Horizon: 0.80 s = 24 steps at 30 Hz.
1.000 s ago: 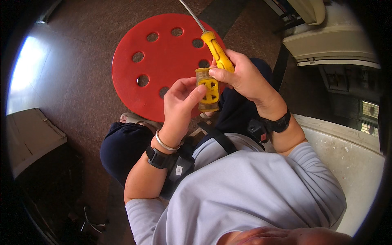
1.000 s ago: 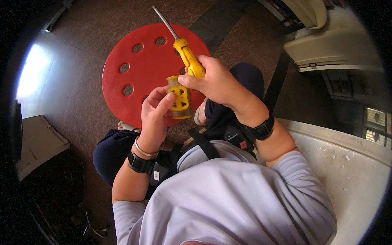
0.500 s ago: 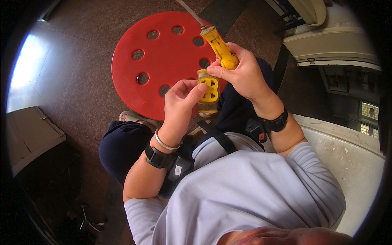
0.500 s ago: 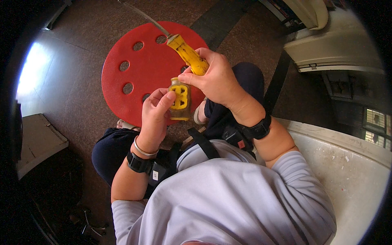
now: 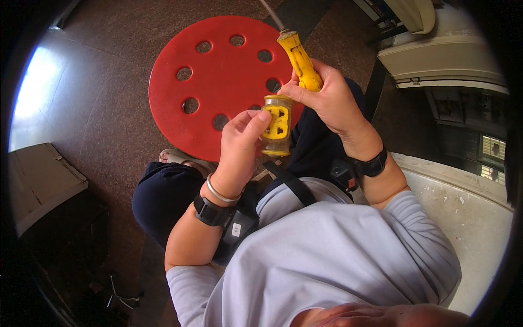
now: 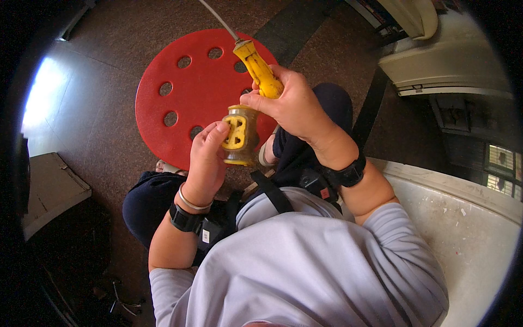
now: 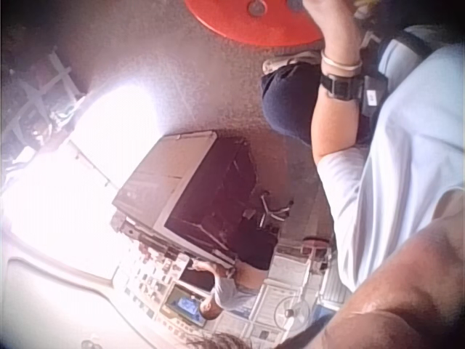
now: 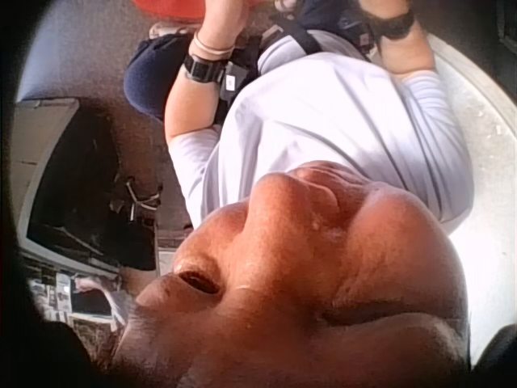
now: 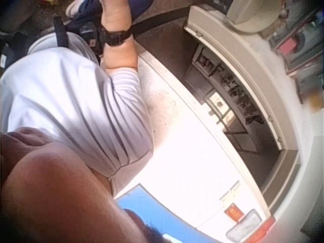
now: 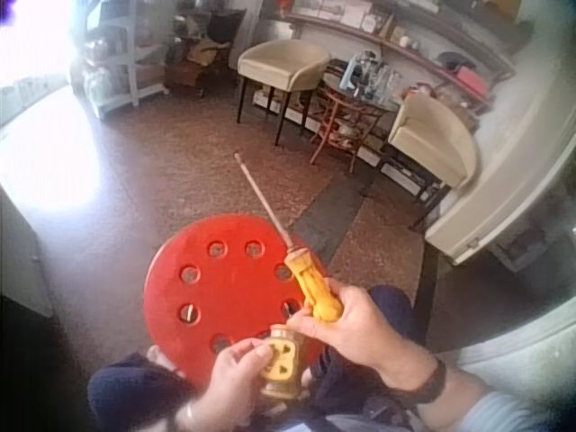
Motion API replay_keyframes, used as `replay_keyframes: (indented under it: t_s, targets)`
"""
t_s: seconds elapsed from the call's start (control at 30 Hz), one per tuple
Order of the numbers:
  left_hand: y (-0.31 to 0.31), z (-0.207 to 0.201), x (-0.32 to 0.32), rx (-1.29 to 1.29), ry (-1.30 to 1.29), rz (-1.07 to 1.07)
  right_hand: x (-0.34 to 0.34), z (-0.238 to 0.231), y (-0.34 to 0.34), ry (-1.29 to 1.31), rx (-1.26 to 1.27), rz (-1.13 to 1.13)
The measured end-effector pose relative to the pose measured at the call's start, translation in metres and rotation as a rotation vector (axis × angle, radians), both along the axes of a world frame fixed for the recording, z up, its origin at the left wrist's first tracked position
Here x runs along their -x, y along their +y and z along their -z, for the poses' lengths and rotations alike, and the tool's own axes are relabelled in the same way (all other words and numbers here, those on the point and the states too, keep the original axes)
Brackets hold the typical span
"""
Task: The person uses a screwdriver to loosen or tighten screws on a yellow electrical outlet while holding it against a red perforated disk.
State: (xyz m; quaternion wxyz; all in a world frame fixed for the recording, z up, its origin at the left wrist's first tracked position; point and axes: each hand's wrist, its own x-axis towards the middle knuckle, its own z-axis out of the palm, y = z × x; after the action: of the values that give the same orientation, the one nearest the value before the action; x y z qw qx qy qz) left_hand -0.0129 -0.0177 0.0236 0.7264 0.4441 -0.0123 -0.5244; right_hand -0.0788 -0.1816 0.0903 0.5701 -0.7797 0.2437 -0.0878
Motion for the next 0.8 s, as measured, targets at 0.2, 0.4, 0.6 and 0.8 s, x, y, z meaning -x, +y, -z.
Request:
replay_keyframes:
  t_s: [0.2,0.4,0.6,0.8]
  targets:
    - [-0.002,-0.009,0.001,0.112,0.156,-0.018,-0.001,-0.005,0.000,-0.003,-0.044,-0.042]
    - [-0.002,-0.007,0.003,0.179,0.229,-0.007,-0.001,0.000,0.002,-0.040,0.011,-0.004]
    - [-0.001,-0.009,0.004,0.199,0.243,-0.012,-0.001,0.001,0.002,-0.043,0.036,0.006]
    - [0.000,-0.006,0.000,0.226,0.245,0.117,0.000,0.004,0.000,-0.061,-0.061,0.036]
